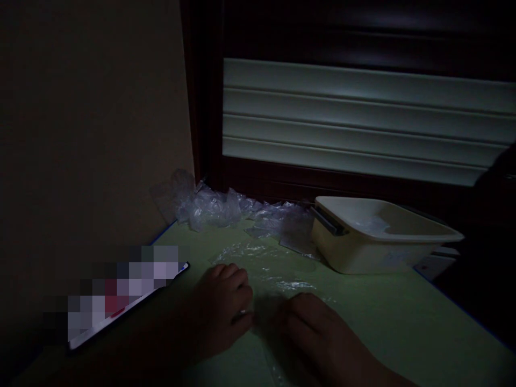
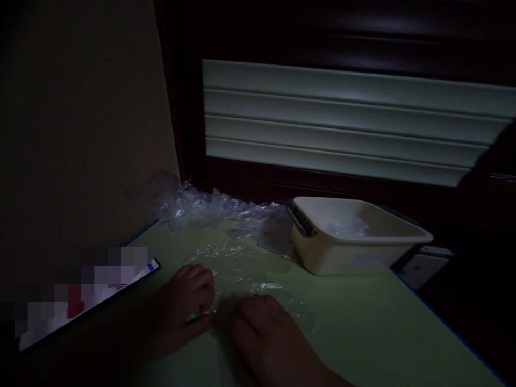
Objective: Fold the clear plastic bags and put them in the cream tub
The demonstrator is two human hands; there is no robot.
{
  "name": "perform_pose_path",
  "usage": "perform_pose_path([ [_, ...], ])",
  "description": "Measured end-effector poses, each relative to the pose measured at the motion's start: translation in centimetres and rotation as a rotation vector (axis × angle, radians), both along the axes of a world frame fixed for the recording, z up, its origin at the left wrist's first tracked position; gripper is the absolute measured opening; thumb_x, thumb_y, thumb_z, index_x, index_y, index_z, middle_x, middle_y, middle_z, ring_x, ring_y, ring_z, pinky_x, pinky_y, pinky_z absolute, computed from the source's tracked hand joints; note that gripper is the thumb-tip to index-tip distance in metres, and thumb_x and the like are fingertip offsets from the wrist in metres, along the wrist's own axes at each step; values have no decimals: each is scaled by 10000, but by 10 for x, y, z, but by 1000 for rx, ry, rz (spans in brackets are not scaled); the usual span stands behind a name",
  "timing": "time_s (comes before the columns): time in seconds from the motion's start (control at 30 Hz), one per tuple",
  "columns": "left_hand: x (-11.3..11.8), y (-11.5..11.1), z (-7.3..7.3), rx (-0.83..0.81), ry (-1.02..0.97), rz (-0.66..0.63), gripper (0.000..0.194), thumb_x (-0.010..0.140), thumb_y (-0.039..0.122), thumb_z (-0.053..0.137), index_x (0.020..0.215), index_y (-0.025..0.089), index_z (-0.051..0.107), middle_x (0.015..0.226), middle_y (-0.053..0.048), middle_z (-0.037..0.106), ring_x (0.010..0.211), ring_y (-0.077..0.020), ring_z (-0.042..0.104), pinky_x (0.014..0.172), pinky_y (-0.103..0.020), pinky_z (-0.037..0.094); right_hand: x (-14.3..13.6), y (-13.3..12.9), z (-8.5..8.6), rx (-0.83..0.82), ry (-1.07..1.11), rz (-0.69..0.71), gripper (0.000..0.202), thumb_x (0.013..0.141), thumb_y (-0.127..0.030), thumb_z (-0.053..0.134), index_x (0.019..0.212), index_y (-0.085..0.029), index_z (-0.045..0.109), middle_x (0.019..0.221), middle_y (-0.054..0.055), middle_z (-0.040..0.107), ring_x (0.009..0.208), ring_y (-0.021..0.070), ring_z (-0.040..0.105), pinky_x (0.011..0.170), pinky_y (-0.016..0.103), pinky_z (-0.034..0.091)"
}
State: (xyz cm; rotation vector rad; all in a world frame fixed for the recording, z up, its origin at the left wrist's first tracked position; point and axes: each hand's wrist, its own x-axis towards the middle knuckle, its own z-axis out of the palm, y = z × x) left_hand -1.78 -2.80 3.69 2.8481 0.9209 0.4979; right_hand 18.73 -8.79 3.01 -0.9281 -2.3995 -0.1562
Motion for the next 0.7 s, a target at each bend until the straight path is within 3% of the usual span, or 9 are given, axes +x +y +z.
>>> perform_pose_path([
  [0.13,1,0,6,125,96,-1,146,801,253,671,793,168,552,894,-46,568,855,-229,491,745,-360,386,-3,4,-5,-77,-85,-90,149,836,-73,524,853,-171,634,757,54,627,674,169,541,600,262,396],
  [0.3,4,-11,7,279,87,-216,182,817,156,653,674,162,541,730,-4,574,696,-169,498,585,-302,352,-5,3,3,-277,-67,-127,163,822,-64,521,860,-152,653,821,68,633,725,171,555,641,265,419],
  [0.43,7,-24,8,275,172,-226,217,747,195,736,615,145,571,636,5,573,599,-139,497,485,-283,333,-4,4,1,-224,-109,-121,125,770,-53,589,833,-143,649,783,58,636,687,174,552,604,271,414],
  [0.57,8,-28,14,217,227,-230,200,741,260,735,653,120,621,666,-25,607,596,-149,516,457,-279,341,-3,6,-3,-92,-201,-33,85,809,-119,630,886,-148,650,810,50,669,722,186,581,652,295,436],
  [0.7,7,-27,19,218,266,-267,203,769,263,705,649,110,646,661,-38,613,616,-157,523,440,-287,325,3,8,3,-111,-259,1,65,827,-118,613,866,-158,646,886,47,688,752,183,604,690,295,460],
])
